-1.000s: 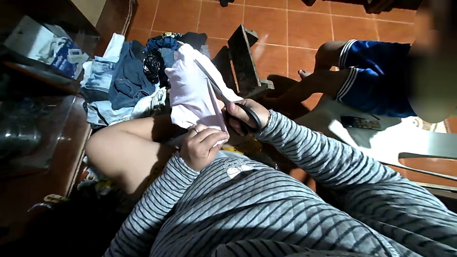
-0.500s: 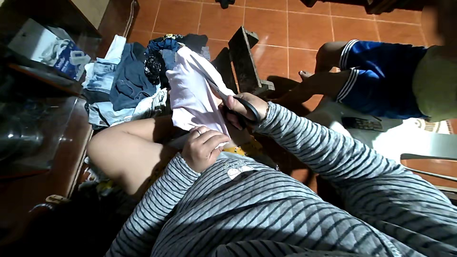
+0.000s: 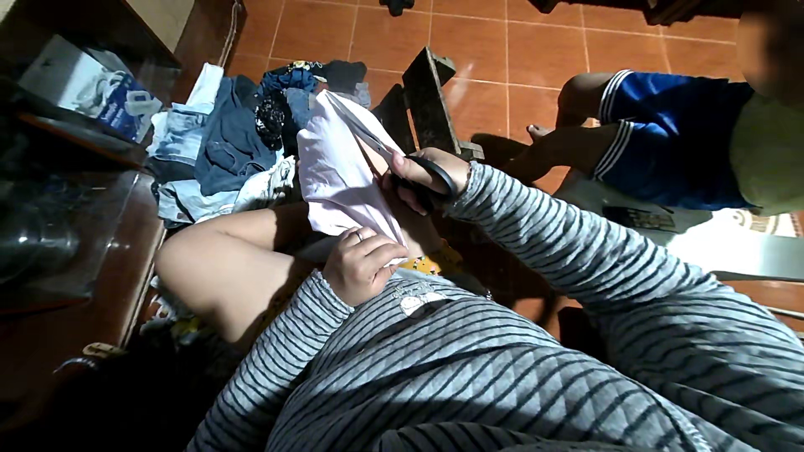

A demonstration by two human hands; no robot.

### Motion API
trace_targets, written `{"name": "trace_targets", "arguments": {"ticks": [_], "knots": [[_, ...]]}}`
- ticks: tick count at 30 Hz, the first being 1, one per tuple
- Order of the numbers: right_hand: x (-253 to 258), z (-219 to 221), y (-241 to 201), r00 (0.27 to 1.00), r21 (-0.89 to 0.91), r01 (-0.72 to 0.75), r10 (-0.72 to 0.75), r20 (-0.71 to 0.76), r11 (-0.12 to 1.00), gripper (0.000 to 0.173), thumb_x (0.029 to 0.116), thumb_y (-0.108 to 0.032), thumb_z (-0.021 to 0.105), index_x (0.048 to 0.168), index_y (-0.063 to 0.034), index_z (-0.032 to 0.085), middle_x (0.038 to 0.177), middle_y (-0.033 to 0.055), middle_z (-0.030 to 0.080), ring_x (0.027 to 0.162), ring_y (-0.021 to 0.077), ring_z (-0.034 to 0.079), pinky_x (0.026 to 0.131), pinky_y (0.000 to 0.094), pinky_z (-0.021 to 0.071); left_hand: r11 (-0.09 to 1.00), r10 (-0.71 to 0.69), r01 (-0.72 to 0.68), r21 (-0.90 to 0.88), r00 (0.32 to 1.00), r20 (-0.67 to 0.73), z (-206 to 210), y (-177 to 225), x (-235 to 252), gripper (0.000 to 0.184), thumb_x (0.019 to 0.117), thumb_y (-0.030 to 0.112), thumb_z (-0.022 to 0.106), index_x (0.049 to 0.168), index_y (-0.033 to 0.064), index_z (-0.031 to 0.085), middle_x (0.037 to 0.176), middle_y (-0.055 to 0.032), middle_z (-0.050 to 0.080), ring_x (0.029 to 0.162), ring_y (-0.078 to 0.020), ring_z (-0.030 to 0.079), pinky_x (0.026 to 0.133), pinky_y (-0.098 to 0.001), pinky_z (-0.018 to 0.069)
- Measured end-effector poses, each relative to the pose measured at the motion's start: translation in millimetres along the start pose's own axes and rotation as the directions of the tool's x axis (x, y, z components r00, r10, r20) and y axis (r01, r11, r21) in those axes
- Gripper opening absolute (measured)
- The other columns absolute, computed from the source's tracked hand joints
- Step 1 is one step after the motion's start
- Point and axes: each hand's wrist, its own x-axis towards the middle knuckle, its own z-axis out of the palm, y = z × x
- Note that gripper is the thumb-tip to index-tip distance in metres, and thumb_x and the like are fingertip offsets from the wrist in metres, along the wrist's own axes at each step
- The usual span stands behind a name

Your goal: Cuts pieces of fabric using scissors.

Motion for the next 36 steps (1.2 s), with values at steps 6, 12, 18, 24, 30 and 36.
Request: {"name": "trace_targets", "arguments": {"ticks": [6, 12, 18, 24, 30, 36], "knots": [[7, -12, 0, 0.997, -0.092, 0.063, -0.059, 0.04, 0.994, 0.045, 0.1005, -0.048, 0.056, 0.093, -0.0052, 0.065, 0.055, -0.0029, 0.055, 0.045, 0.0061, 0.055, 0.043, 0.0218, 0.048, 0.999, -0.026, 0.027, -0.023, 0.999, 0.036, -5, 0, -2, 0.02, 0.0992, 0.024, 0.062, 0.098, 0.0103, 0.077, 0.09, -0.005, 0.075, 0.086, -0.0156, 0.068, 0.083, -0.0314, 0.0529], [-17, -24, 32, 0.994, -0.164, 0.11, -0.107, 0.027, 0.98, 0.051, 0.0856, -0.063, 0.068, 0.094, -0.0123, 0.068, 0.06, -0.0039, 0.059, 0.046, 0.007, 0.055, 0.042, 0.0241, 0.0495, 0.957, -0.089, 0.125, -0.262, 0.986, 0.144, -16, 9, -2, 0.021, 0.0949, 0.02, 0.066, 0.094, 0.0014, 0.075, 0.088, -0.0095, 0.075, 0.087, -0.0179, 0.071, 0.087, -0.0328, 0.0562], [-50, -21, 91, 0.978, -0.048, 0.204, -0.201, 0.063, 0.978, 0.049, 0.0823, -0.068, 0.071, 0.099, -0.0224, 0.072, 0.066, -0.0123, 0.063, 0.05, 0.0016, 0.057, 0.045, 0.021, 0.0494, 0.806, -0.305, 0.408, -0.428, 0.907, 0.291, -31, 18, 2, 0.022, 0.0902, 0.009, 0.074, 0.102, -0.0092, 0.072, 0.097, -0.0171, 0.073, 0.09, -0.0189, 0.07, 0.086, -0.0331, 0.0581], [-55, -11, 103, 0.97, -0.049, 0.232, -0.227, 0.088, 0.972, 0.052, 0.0781, -0.065, 0.076, 0.1, -0.0183, 0.07, 0.065, -0.0138, 0.063, 0.051, 0.0013, 0.059, 0.048, 0.0211, 0.0507, 0.904, -0.406, 0.426, -0.03, 0.836, -0.369, -44, -12, 50, 0.051, 0.0878, 0.014, 0.072, 0.129, -0.0133, 0.061, 0.139, -0.0319, 0.055, 0.133, -0.0393, 0.053, 0.114, -0.0461, 0.044], [-49, -13, 108, 0.961, -0.067, 0.273, -0.269, 0.066, 0.96, 0.058, 0.0712, -0.069, 0.079, 0.1, -0.0205, 0.069, 0.072, -0.0143, 0.066, 0.053, -0.0002, 0.058, 0.047, 0.0204, 0.0505, 0.85, -0.518, 0.504, -0.153, 0.852, -0.077, -60, -15, 82, 0.028, 0.0954, 0.009, 0.068, 0.115, -0.0113, 0.069, 0.109, -0.0217, 0.072, 0.104, -0.0251, 0.07, 0.1, -0.039, 0.053], [-61, 3, 108, 0.915, -0.094, 0.393, -0.379, 0.135, 0.915, 0.059, 0.0763, -0.075, 0.072, 0.099, -0.0199, 0.071, 0.075, -0.0138, 0.065, 0.057, -0.0039, 0.057, 0.049, 0.0174, 0.0491, 0.857, -0.462, 0.464, -0.222, 0.884, 0.064, -67, -14, 72, 0.015, 0.093, 0.006, 0.069, 0.098, -0.0088, 0.07, 0.095, -0.0142, 0.071, 0.09, -0.0132, 0.069, 0.086, -0.0307, 0.0579]]}}
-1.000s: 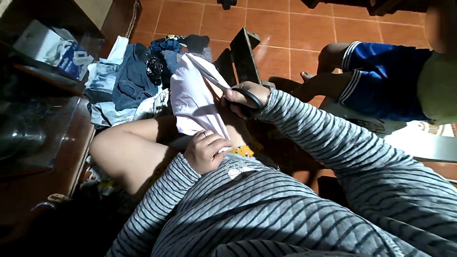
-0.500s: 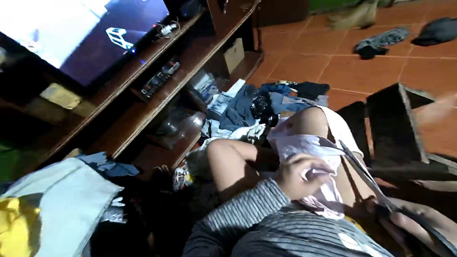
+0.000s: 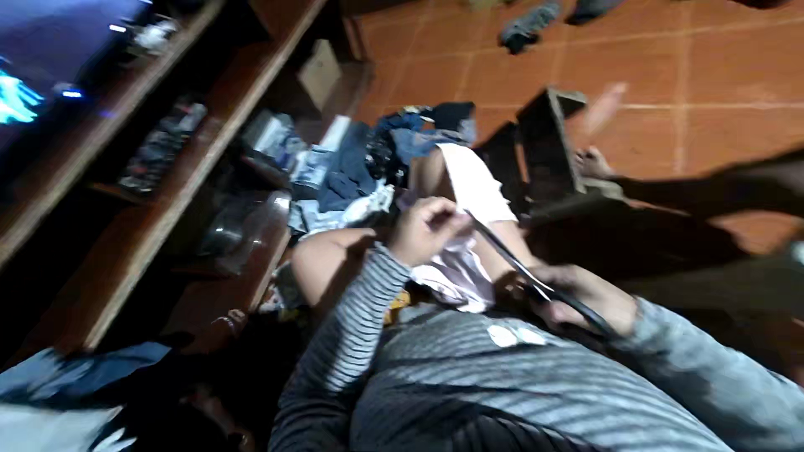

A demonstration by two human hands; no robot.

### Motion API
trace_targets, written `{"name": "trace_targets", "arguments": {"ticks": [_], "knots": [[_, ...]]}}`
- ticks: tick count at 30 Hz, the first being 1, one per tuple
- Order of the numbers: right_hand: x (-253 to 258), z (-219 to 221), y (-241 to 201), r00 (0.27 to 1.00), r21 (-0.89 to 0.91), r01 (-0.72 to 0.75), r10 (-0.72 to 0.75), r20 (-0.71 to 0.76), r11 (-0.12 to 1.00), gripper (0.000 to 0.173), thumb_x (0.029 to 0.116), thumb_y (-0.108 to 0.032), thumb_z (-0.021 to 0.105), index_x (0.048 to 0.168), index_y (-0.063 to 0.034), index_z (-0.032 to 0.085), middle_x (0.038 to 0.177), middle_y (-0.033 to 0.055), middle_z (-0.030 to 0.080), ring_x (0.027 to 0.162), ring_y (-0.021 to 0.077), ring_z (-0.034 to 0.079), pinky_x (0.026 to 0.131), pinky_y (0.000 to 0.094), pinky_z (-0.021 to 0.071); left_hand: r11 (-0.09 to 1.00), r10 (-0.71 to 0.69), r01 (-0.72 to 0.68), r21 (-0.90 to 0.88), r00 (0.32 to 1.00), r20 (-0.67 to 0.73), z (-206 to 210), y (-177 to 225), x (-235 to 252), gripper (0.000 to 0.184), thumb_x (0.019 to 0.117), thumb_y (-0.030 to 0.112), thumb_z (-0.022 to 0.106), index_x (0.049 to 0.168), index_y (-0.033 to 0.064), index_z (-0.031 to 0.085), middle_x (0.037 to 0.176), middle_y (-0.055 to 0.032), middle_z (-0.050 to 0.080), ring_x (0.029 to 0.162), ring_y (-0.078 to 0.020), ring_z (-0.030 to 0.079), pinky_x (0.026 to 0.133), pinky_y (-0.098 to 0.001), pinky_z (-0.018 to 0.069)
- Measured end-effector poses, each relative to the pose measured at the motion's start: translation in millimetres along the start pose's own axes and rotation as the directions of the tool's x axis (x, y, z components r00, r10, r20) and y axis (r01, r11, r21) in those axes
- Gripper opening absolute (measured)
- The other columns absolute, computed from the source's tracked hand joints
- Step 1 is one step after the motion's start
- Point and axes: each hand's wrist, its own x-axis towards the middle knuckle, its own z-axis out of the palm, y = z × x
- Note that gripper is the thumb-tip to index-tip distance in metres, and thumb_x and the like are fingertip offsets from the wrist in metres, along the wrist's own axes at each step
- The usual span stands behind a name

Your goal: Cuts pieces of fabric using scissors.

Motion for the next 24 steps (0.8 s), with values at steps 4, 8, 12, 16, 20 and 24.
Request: {"name": "trace_targets", "arguments": {"ticks": [4, 8, 12, 16, 20, 24], "knots": [[4, 2, -4, 0.997, 0.111, -0.049, 0.042, 0.063, 0.993, 0.056, 0.0773, -0.071, 0.074, 0.1, -0.0193, 0.068, 0.073, -0.015, 0.063, 0.058, -0.0042, 0.056, 0.051, 0.0164, 0.0478, 0.999, -0.016, 0.016, 0.032, 1.0, 0.001, -2, -13, -9, 0.014, 0.0959, 0.01, 0.067, 0.099, -0.0031, 0.069, 0.092, -0.0073, 0.071, 0.081, -0.0081, 0.069, 0.078, -0.029, 0.06], [15, 4, -9, 0.994, 0.152, -0.058, 0.043, 0.098, 0.987, 0.056, 0.0795, -0.067, 0.075, 0.102, -0.017, 0.066, 0.074, -0.0143, 0.062, 0.058, -0.0036, 0.056, 0.052, 0.016, 0.0472, 0.998, -0.05, 0.051, 0.023, 0.995, -0.081, -5, -13, -16, 0.013, 0.0965, 0.01, 0.067, 0.1, -0.0023, 0.069, 0.086, -0.0039, 0.07, 0.076, -0.0045, 0.066, 0.074, -0.0254, 0.0583], [29, 2, -13, 0.988, 0.149, -0.059, 0.036, 0.151, 0.987, 0.055, 0.0819, -0.064, 0.075, 0.102, -0.0135, 0.066, 0.073, -0.0128, 0.062, 0.057, -0.0034, 0.055, 0.051, 0.0153, 0.047, 0.996, -0.09, 0.089, -0.017, 0.986, -0.137, -10, -7, -22, 0.01, 0.0966, 0.01, 0.068, 0.098, -0.0004, 0.068, 0.08, 0.001, 0.067, 0.069, -0.0006, 0.063, 0.068, -0.0196, 0.0555], [45, -1, -23, 0.983, 0.073, -0.067, 0.053, 0.175, 0.995, 0.054, 0.0815, -0.066, 0.074, 0.097, -0.0148, 0.067, 0.07, -0.013, 0.062, 0.055, -0.0039, 0.056, 0.05, 0.0149, 0.0474, 0.993, -0.117, 0.113, -0.045, 0.988, -0.098, -13, -3, -29, 0.01, 0.0958, 0.011, 0.069, 0.097, 0.0004, 0.068, 0.08, 0.0012, 0.067, 0.069, -0.0011, 0.063, 0.068, -0.0199, 0.0559], [60, -8, -28, 0.976, 0.016, -0.052, 0.047, 0.211, 0.999, 0.056, 0.0807, -0.064, 0.075, 0.095, -0.0109, 0.068, 0.065, -0.0091, 0.061, 0.052, -0.0008, 0.056, 0.048, 0.0173, 0.0477, 0.992, -0.118, 0.114, -0.049, 0.99, -0.074, -17, 0, -30, 0.009, 0.0971, 0.011, 0.067, 0.097, 0.0018, 0.069, 0.08, 0.0023, 0.068, 0.068, -0.0005, 0.062, 0.066, -0.019, 0.0548], [70, -20, -37, 0.965, -0.053, -0.039, 0.051, 0.256, 0.998, 0.048, 0.0794, -0.057, 0.078, 0.087, -0.0112, 0.067, 0.062, -0.0091, 0.057, 0.051, -0.0024, 0.052, 0.046, 0.0157, 0.0433, 0.989, -0.131, 0.126, -0.072, 0.988, -0.081, -23, -1, -30, 0.009, 0.0985, 0.01, 0.064, 0.096, 0.0024, 0.069, 0.08, 0.0032, 0.068, 0.069, 0.0, 0.063, 0.067, -0.0189, 0.055]]}}
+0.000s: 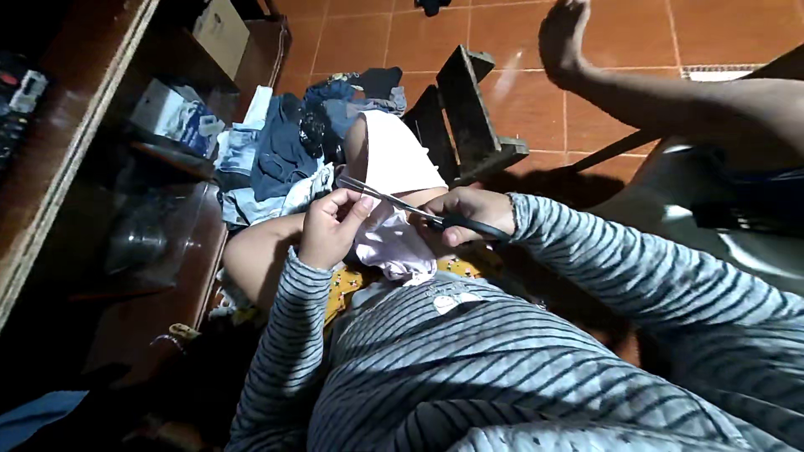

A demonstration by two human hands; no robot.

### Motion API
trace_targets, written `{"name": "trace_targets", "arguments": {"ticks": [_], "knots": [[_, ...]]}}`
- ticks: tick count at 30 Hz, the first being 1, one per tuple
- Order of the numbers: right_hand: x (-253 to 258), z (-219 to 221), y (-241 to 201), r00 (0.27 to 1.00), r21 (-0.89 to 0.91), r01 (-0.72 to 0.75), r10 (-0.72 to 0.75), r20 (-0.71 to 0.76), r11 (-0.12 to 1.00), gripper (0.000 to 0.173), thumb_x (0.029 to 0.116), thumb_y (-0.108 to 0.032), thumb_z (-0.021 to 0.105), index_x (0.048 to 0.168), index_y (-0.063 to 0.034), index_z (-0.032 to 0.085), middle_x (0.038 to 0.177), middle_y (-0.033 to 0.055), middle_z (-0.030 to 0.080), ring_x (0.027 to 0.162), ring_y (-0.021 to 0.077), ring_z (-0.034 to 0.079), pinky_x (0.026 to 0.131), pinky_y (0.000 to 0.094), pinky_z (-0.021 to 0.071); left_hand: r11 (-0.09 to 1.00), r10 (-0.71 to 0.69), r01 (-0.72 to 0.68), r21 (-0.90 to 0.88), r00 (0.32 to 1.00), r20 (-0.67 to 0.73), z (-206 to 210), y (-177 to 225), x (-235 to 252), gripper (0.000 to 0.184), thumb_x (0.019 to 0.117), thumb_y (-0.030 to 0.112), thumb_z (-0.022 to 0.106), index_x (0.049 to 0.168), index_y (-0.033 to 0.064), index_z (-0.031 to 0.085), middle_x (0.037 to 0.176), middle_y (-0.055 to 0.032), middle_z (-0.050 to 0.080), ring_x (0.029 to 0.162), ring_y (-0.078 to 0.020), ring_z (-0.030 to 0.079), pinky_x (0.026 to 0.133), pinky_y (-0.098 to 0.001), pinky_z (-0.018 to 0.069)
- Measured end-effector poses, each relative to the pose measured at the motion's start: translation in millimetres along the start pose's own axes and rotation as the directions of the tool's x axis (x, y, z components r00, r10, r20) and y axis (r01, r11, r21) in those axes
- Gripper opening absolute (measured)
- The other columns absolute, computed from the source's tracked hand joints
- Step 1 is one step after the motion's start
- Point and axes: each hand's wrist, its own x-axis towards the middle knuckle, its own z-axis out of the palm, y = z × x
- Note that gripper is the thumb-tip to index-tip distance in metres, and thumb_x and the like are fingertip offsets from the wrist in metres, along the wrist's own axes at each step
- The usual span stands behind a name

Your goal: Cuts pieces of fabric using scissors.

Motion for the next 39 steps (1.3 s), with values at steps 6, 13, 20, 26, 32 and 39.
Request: {"name": "trace_targets", "arguments": {"ticks": [6, 13, 20, 26, 32, 39], "knots": [[7, -11, -7, 0.999, -0.123, 0.039, -0.038, 0.012, 0.992, 0.045, 0.0777, -0.047, 0.082, 0.094, -0.0074, 0.069, 0.072, -0.0084, 0.062, 0.06, -0.0044, 0.055, 0.053, 0.0145, 0.0448, 0.999, -0.02, 0.019, -0.049, 0.999, -0.036, 5, 3, -2, 0.01, 0.0987, 0.008, 0.062, 0.095, 0.0017, 0.069, 0.081, 0.0035, 0.069, 0.072, 0.0002, 0.064, 0.07, -0.0197, 0.056], [16, -6, -16, 1.0, -0.034, 0.021, -0.021, 0.003, 0.999, 0.034, 0.079, -0.037, 0.082, 0.083, -0.0071, 0.067, 0.058, -0.0069, 0.056, 0.045, -0.0009, 0.05, 0.041, 0.0173, 0.0425, 0.997, 0.074, -0.073, -0.037, 0.997, 0.017, 8, 5, 0, 0.008, 0.0976, 0.006, 0.063, 0.095, 0.0023, 0.07, 0.083, 0.0037, 0.069, 0.072, 0.0004, 0.063, 0.068, -0.0178, 0.0548], [-6, -18, -4, 0.914, -0.011, 0.228, -0.218, -0.341, 0.974, 0.074, 0.0769, -0.078, 0.068, 0.108, -0.0107, 0.066, 0.075, -0.0084, 0.065, 0.055, 0.002, 0.058, 0.048, 0.0221, 0.0519, 0.999, -0.008, -0.002, -0.037, 0.96, -0.279, -52, -12, -1, 0.013, 0.1066, 0.015, 0.051, 0.105, 0.0136, 0.064, 0.089, 0.014, 0.069, 0.08, 0.0024, 0.067, 0.075, -0.021, 0.0587], [-7, -5, 1, 0.77, -0.121, 0.169, -0.207, -0.604, 0.978, 0.056, 0.0742, -0.041, 0.086, 0.113, -0.0086, 0.062, 0.085, -0.0062, 0.069, 0.071, 0.0043, 0.067, 0.065, 0.0253, 0.0601, 0.99, 0.142, -0.14, 0.032, 0.938, -0.317, -60, 3, 3, 0.011, 0.1061, 0.012, 0.05, 0.105, 0.0145, 0.061, 0.088, 0.0158, 0.066, 0.079, 0.0043, 0.064, 0.074, -0.0171, 0.0564], [35, 39, -25, 0.737, -0.29, 0.288, -0.405, -0.541, 0.913, 0.06, 0.0767, -0.024, 0.087, 0.122, 0.0026, 0.057, 0.097, 0.0068, 0.074, 0.08, 0.0099, 0.071, 0.072, 0.0291, 0.0613, 0.946, 0.323, -0.319, 0.058, 0.942, -0.091, -33, 33, 11, 0.01, 0.104, 0.008, 0.053, 0.105, 0.003, 0.062, 0.094, 0.0082, 0.065, 0.085, 0.0042, 0.062, 0.079, -0.0167, 0.0543], [52, 49, -42, 0.843, -0.331, 0.304, -0.414, -0.343, 0.893, 0.044, 0.0757, -0.006, 0.078, 0.116, 0.0031, 0.062, 0.085, 0.0076, 0.07, 0.071, 0.0106, 0.066, 0.065, 0.0305, 0.0581, 0.883, 0.454, -0.445, 0.149, 0.891, -0.028, -34, 95, 7, 0.01, 0.1032, 0.008, 0.056, 0.104, 0.0009, 0.064, 0.096, 0.0069, 0.066, 0.085, 0.0047, 0.062, 0.077, -0.0153, 0.0539]]}}
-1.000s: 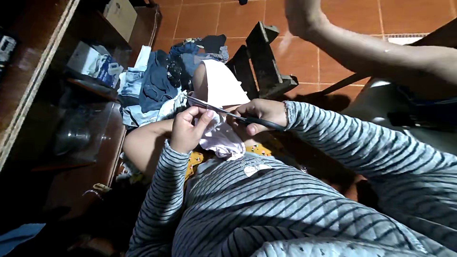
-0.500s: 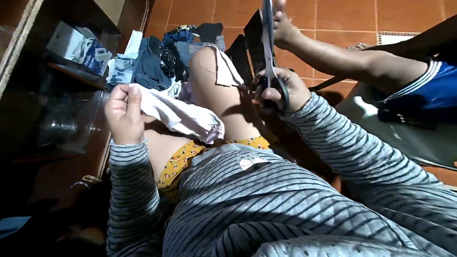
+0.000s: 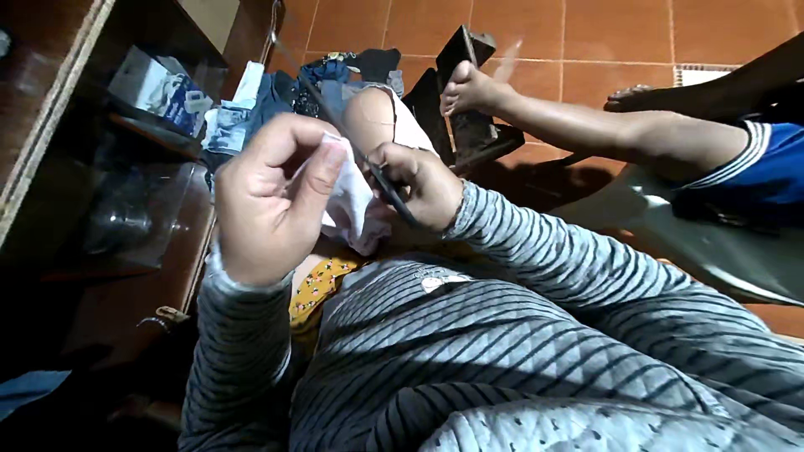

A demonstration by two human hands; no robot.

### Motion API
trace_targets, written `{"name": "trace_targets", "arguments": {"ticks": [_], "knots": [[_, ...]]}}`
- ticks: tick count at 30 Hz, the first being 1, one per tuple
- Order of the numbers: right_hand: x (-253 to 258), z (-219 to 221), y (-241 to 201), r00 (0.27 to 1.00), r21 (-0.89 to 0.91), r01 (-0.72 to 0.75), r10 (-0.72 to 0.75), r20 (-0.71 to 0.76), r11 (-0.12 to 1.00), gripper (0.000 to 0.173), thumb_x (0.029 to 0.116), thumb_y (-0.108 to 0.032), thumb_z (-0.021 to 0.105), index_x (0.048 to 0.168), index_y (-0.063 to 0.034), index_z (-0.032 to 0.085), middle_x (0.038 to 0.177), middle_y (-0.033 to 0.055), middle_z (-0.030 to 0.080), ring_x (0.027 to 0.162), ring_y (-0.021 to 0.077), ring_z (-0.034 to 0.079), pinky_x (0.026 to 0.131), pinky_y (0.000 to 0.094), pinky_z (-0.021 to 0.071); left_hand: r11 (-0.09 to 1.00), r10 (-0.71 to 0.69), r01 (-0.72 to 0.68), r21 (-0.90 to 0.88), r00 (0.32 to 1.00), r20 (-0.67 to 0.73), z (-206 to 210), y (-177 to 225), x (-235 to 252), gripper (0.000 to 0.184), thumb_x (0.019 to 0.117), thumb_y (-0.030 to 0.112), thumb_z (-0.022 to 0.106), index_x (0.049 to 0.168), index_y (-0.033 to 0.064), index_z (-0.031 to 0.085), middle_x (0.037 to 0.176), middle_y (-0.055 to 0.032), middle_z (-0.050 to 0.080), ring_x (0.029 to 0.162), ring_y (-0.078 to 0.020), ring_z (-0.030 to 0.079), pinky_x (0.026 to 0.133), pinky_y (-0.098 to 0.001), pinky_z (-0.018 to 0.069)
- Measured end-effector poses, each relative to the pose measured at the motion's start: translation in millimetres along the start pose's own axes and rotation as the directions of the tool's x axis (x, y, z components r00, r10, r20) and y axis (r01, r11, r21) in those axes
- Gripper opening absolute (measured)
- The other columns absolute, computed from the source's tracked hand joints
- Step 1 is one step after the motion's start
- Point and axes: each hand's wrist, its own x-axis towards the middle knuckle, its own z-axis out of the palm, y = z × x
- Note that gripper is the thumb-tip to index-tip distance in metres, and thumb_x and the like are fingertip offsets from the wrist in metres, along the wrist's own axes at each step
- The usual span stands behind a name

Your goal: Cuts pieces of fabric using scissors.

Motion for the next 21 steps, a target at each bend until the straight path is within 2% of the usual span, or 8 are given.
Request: {"name": "trace_targets", "arguments": {"ticks": [6, 9, 12, 15, 17, 18, 19, 21], "knots": [[-30, -19, 15, 0.982, 0.097, -0.167, 0.157, 0.104, 0.981, 0.043, 0.0766, -0.006, 0.077, 0.115, 0.002, 0.061, 0.083, 0.0051, 0.069, 0.066, 0.0084, 0.065, 0.06, 0.0275, 0.0574, 0.989, 0.09, -0.067, 0.134, 0.98, -0.178, -23, 7, 5, 0.009, 0.1041, 0.009, 0.055, 0.107, 0.0095, 0.063, 0.1, 0.0149, 0.066, 0.088, 0.006, 0.062, 0.079, -0.0159, 0.0539], [-44, -48, 20, 0.986, 0.048, -0.166, 0.164, 0.039, 0.985, 0.043, 0.0784, -0.015, 0.078, 0.115, 0.0002, 0.062, 0.082, 0.0012, 0.067, 0.066, 0.0052, 0.062, 0.06, 0.0238, 0.0552, 0.98, 0.108, -0.062, 0.187, 0.962, -0.249, -44, -6, 16, 0.01, 0.1048, 0.013, 0.056, 0.108, 0.0079, 0.064, 0.099, 0.0116, 0.067, 0.089, 0.0021, 0.064, 0.081, -0.0207, 0.0548], [-53, -67, 18, 0.984, 0.035, -0.169, 0.17, -0.046, 0.985, 0.046, 0.078, -0.025, 0.081, 0.114, -0.0037, 0.062, 0.084, -0.0041, 0.067, 0.069, 0.0001, 0.062, 0.062, 0.0192, 0.0549, 0.986, 0.027, 0.014, 0.166, 0.971, -0.239, -44, -29, 48, 0.008, 0.1047, 0.015, 0.056, 0.103, 0.0114, 0.062, 0.092, 0.0146, 0.065, 0.083, 0.0045, 0.063, 0.077, -0.0188, 0.0546], [-49, -65, 17, 0.957, 0.048, -0.197, 0.203, -0.206, 0.979, 0.043, 0.0775, -0.017, 0.078, 0.114, -0.0017, 0.061, 0.083, -0.0032, 0.067, 0.068, 0.0009, 0.063, 0.062, 0.0211, 0.0559, 0.967, -0.125, 0.173, 0.187, 0.961, -0.246, -25, -78, 95, 0.012, 0.1019, 0.015, 0.058, 0.096, 0.006, 0.064, 0.084, 0.0097, 0.064, 0.076, 0.005, 0.061, 0.073, -0.0184, 0.054], [-36, -59, 22, 0.889, 0.016, -0.297, 0.283, -0.359, 0.955, 0.041, 0.0792, -0.009, 0.075, 0.117, 0.0003, 0.06, 0.085, 0.0017, 0.068, 0.069, 0.0054, 0.064, 0.063, 0.0263, 0.0574, 0.952, -0.053, 0.129, 0.279, 0.963, -0.265, -9, -151, 124, 0.022, 0.0999, 0.02, 0.061, 0.098, 0.0007, 0.07, 0.085, -0.0011, 0.07, 0.076, -0.0024, 0.065, 0.073, -0.0242, 0.0552], [-28, -57, 27, 0.851, -0.025, -0.368, 0.327, -0.41, 0.929, 0.042, 0.0813, -0.007, 0.074, 0.12, 0.0009, 0.06, 0.088, 0.0051, 0.069, 0.073, 0.0089, 0.065, 0.068, 0.0308, 0.0576, 0.925, -0.062, 0.146, 0.351, 0.969, -0.239, 0, -174, 134, 0.026, 0.1005, 0.024, 0.059, 0.103, 0.0003, 0.07, 0.091, -0.0057, 0.071, 0.081, -0.0069, 0.067, 0.077, -0.0271, 0.0559], [-21, -57, 33, 0.816, -0.059, -0.444, 0.377, -0.438, 0.894, 0.045, 0.0819, -0.007, 0.076, 0.123, 0.0016, 0.06, 0.092, 0.0098, 0.07, 0.077, 0.0151, 0.067, 0.073, 0.0379, 0.0578, 0.875, -0.175, 0.24, 0.421, 0.967, -0.187, 10, -177, 139, 0.03, 0.1019, 0.026, 0.056, 0.113, 0.0011, 0.07, 0.103, -0.0094, 0.072, 0.092, -0.0117, 0.069, 0.086, -0.03, 0.0552], [-16, -59, 46, 0.77, -0.081, -0.549, 0.466, -0.436, 0.832, 0.05, 0.0807, -0.008, 0.079, 0.126, 0.0008, 0.06, 0.092, 0.015, 0.071, 0.079, 0.0241, 0.069, 0.076, 0.0476, 0.0573, 0.788, -0.408, 0.392, 0.474, 0.91, -0.075, 30, -154, 140, 0.038, 0.1032, 0.022, 0.053, 0.135, 0.0018, 0.059, 0.134, -0.0171, 0.063, 0.124, -0.023, 0.061, 0.109, -0.0383, 0.0456]]}}
